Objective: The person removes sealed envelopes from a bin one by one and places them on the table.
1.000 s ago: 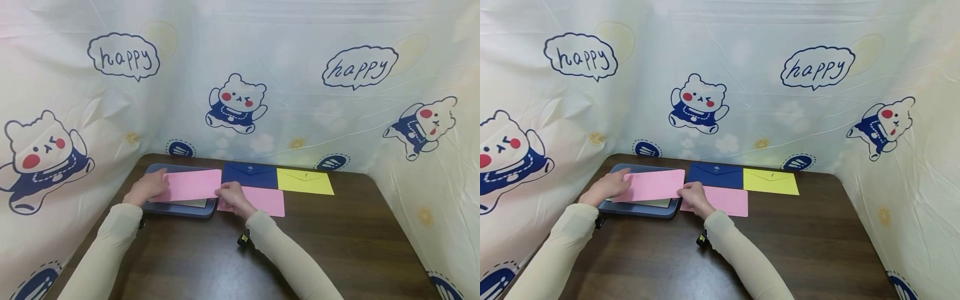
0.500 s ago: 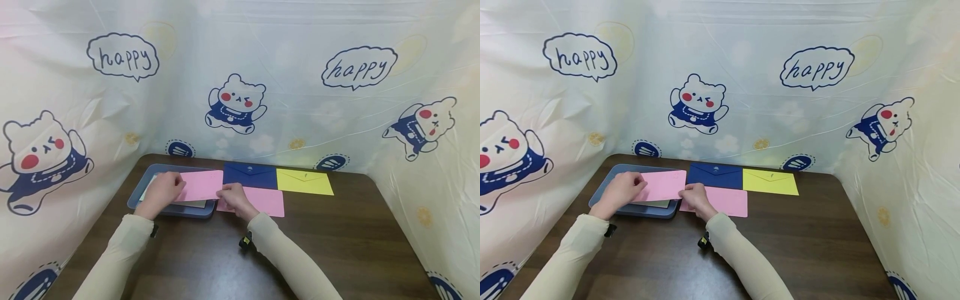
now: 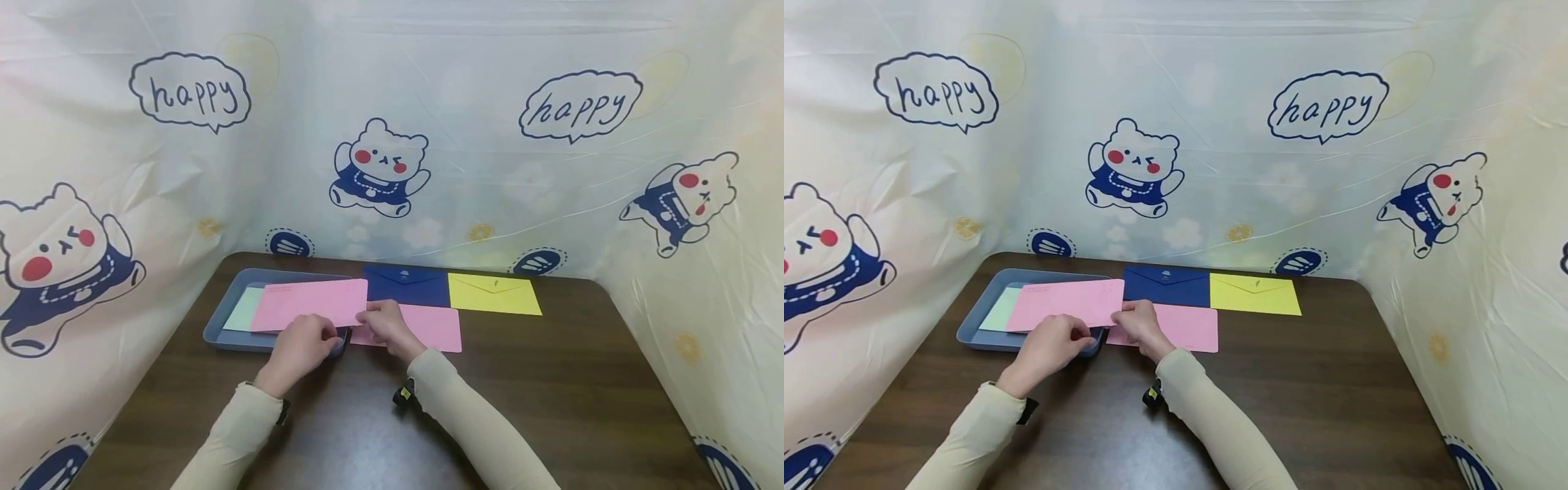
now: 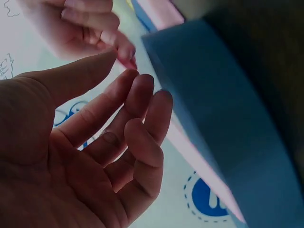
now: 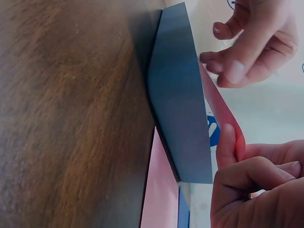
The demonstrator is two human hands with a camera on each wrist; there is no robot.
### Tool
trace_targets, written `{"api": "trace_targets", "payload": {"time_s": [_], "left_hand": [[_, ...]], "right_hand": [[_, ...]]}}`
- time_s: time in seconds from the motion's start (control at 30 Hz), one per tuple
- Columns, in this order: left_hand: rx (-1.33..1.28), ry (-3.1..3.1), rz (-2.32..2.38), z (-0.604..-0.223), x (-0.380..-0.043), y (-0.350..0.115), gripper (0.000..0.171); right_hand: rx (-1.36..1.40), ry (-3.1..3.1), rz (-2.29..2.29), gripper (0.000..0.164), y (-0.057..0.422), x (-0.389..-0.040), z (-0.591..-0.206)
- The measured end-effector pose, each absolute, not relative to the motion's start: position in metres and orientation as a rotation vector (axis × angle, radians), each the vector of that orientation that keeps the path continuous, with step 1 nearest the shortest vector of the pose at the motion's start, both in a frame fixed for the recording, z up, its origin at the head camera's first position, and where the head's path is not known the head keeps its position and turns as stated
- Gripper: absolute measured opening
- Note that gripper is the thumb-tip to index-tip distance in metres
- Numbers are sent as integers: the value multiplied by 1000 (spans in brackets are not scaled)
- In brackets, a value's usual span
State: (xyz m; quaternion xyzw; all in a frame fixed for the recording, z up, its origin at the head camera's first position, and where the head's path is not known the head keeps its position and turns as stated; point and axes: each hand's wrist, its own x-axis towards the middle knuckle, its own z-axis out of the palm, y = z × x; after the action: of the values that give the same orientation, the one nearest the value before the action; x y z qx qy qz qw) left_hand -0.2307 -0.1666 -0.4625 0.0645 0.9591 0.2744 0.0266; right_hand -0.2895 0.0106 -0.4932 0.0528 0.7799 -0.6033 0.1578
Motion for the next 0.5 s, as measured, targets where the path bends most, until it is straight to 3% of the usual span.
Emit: {"api": "trace_targets", "payload": {"time_s": [0.5], "left_hand": [[170, 3018, 807, -480, -226, -154, 8]], "right_hand": [[226, 2226, -1728, 14, 21, -291, -495]]}}
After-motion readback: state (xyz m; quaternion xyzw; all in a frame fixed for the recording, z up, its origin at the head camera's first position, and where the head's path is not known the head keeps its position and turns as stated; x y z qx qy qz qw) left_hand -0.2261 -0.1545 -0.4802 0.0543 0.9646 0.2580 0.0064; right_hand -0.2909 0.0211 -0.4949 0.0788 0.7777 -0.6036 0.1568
